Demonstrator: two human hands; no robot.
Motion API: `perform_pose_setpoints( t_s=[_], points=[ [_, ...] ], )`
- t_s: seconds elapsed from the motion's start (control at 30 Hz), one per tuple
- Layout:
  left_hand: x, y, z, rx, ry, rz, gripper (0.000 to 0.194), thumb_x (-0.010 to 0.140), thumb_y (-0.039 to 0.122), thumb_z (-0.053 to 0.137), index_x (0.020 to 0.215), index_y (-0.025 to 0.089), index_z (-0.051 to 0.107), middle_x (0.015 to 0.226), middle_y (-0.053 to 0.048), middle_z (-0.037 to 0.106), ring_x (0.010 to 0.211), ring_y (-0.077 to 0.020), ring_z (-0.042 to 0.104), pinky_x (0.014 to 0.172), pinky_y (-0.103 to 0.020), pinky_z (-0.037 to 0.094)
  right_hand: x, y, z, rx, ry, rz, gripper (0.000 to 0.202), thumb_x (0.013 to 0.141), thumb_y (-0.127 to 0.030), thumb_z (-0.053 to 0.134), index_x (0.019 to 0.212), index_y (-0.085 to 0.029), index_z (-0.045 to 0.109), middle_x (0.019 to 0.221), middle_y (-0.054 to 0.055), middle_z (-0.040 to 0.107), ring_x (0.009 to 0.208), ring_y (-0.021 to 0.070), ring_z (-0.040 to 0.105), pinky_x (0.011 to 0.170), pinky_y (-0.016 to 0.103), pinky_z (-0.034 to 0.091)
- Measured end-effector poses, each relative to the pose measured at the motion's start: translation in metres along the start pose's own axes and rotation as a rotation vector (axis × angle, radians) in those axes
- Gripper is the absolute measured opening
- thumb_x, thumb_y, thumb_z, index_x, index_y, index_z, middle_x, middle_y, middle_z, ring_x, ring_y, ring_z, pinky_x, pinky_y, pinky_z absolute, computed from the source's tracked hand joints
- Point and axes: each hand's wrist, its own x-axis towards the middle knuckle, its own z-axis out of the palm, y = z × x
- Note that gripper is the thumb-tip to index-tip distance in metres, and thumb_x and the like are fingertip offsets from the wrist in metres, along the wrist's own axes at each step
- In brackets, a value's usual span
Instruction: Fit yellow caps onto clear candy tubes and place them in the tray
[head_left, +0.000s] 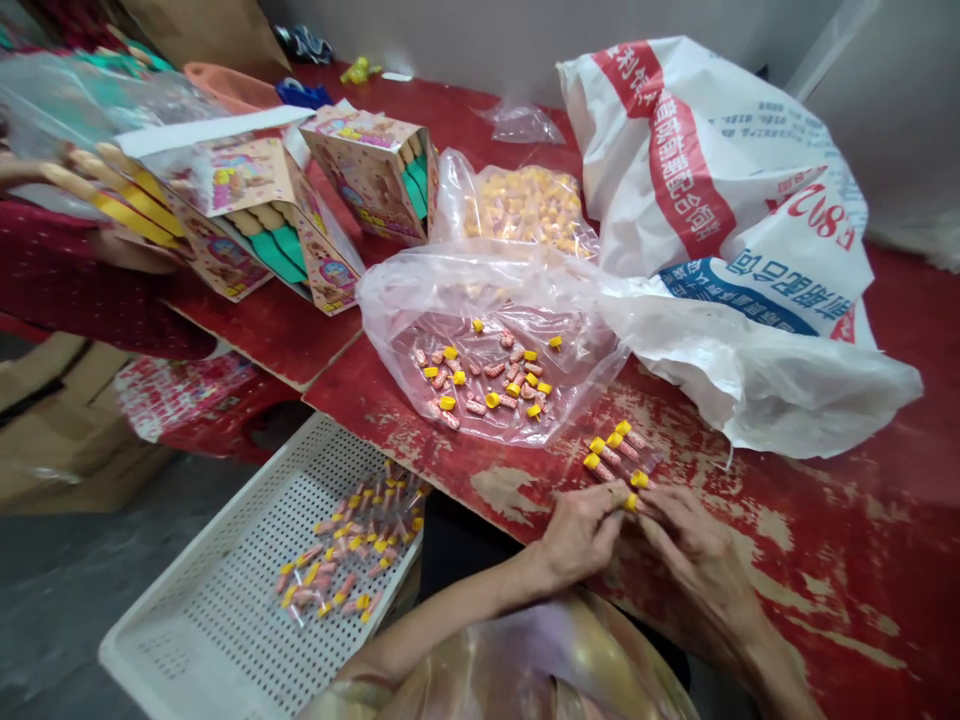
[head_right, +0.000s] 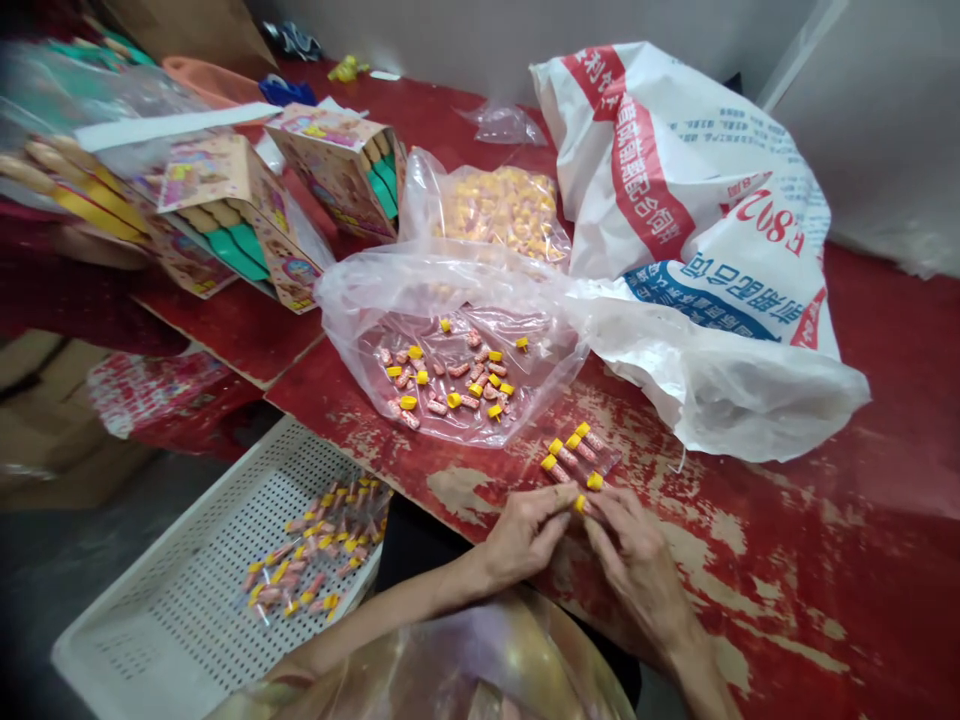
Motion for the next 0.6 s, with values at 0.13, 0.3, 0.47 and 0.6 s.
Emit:
perform_pose_setpoints(
  t_s=[0.13,0.3,0.47,0.6],
  points=[
    [0.006,-0.007,-0.006,0.188,0.112,0.145,0.032,0.081,0.006,0.042,0.104,0.012,0.063,0.099,-0.01,0.069,0.092,-0.0166,0.065,0.086,-0.028,0.052,-0.015,0.015,-0.005,-0.371,-0.159,0.021,0.024,0.094,-0.025,0.033,0.087,-0.02,0.055,0.087,0.005,0.052,0.062,0.0131,0.053,0.053,0.026,0.041],
    [0.009,-0.022,-0.015,0.431,0.086,0.223,0.027,0.081,0.01,0.045,0.102,0.013,0.062,0.108,-0.013,0.067,0.1,-0.0202,0.064,0.085,-0.033,0.053,-0.022,0.02,0.014,-0.652,-0.15,-0.061,0.025,0.085,-0.01,0.027,0.082,-0.02,0.05,0.082,0.005,0.049,0.058,0.0147,0.052,0.049,0.026,0.037],
    [0.015,-0.022,-0.011,0.431,0.101,0.283,0.027,0.082,0.009,0.043,0.103,0.013,0.06,0.114,-0.012,0.065,0.105,-0.0192,0.062,0.086,-0.032,0.053,-0.019,0.025,0.017,-0.532,-0.077,-0.109,0.023,0.09,-0.017,0.029,0.089,-0.02,0.052,0.085,0.006,0.051,0.061,0.0147,0.055,0.051,0.026,0.042],
    [0.035,-0.021,-0.033,0.426,0.269,0.31,0.022,0.085,0.01,0.043,0.095,0.016,0.061,0.092,-0.009,0.068,0.086,-0.0153,0.063,0.077,-0.027,0.053,-0.02,0.037,0.023,-0.211,0.106,-0.123,0.023,0.094,-0.025,0.039,0.112,-0.018,0.05,0.102,0.009,0.056,0.092,0.0164,0.059,0.076,0.026,0.049]
  ],
)
